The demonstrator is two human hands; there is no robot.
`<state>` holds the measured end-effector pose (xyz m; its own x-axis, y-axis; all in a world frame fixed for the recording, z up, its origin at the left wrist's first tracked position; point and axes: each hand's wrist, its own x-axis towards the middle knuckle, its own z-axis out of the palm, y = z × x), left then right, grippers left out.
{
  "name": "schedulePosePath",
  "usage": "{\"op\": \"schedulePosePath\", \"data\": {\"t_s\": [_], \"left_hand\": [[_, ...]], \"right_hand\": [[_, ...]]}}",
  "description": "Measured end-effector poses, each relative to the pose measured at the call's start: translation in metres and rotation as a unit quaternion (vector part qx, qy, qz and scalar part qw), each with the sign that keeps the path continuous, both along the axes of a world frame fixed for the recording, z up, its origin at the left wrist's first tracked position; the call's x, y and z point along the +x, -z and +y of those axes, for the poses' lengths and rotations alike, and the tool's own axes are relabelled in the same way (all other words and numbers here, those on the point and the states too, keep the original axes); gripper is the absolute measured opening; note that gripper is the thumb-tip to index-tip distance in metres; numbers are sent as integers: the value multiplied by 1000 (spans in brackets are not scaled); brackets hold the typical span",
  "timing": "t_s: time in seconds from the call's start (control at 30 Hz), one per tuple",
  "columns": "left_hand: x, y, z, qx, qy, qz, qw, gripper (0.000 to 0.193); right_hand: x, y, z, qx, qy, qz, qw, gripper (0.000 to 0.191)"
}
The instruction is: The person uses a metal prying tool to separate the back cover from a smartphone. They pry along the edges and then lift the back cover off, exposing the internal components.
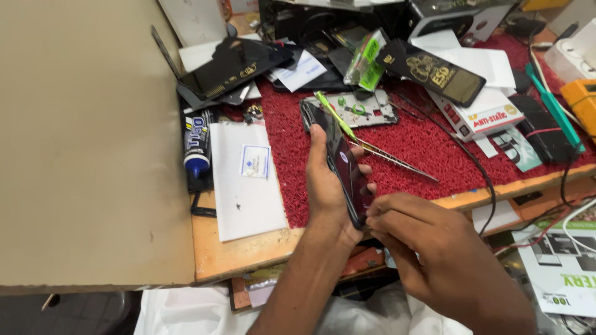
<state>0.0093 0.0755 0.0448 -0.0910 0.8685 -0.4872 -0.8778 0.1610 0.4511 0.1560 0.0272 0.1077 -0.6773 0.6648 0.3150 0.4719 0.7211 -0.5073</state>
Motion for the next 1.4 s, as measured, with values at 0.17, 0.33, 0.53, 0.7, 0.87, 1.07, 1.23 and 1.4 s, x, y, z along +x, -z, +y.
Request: {"op": "schedulePosePath", "data": {"t_s": [0.17, 0.33, 0.53, 0.7, 0.87, 1.07, 1.23, 1.4], "left_hand": [[-3, 0, 1, -5, -9, -21, 1000, 82], [-2, 0, 3, -2, -41, -36, 998, 76], [-3, 3, 7, 17, -72, -67, 995, 67], [-4, 5, 7, 16, -57, -74, 996, 68], [-8, 4, -2, 102, -11, -118, 988, 77], [-3, -4, -20, 309, -58, -173, 933, 67], [3, -2, -48, 387, -34, -44, 920, 77], [-4, 10, -76, 389, 60, 134, 910, 91]], "right_hand": [[-19, 0, -20, 65, 73, 12, 995, 23], [-25, 28, -32, 138, 136, 74, 978, 27], [-42, 49, -38, 207, 198, 153, 946, 17], [-45, 51, -39, 219, 211, 160, 939, 17], [-16, 34, -38, 168, 195, 180, 949, 25], [48, 79, -41, -117, 229, 427, 867, 13], [61, 163, -33, -515, 49, 605, 605, 20], [62, 134, -9, -437, 173, 572, 673, 20]]}}
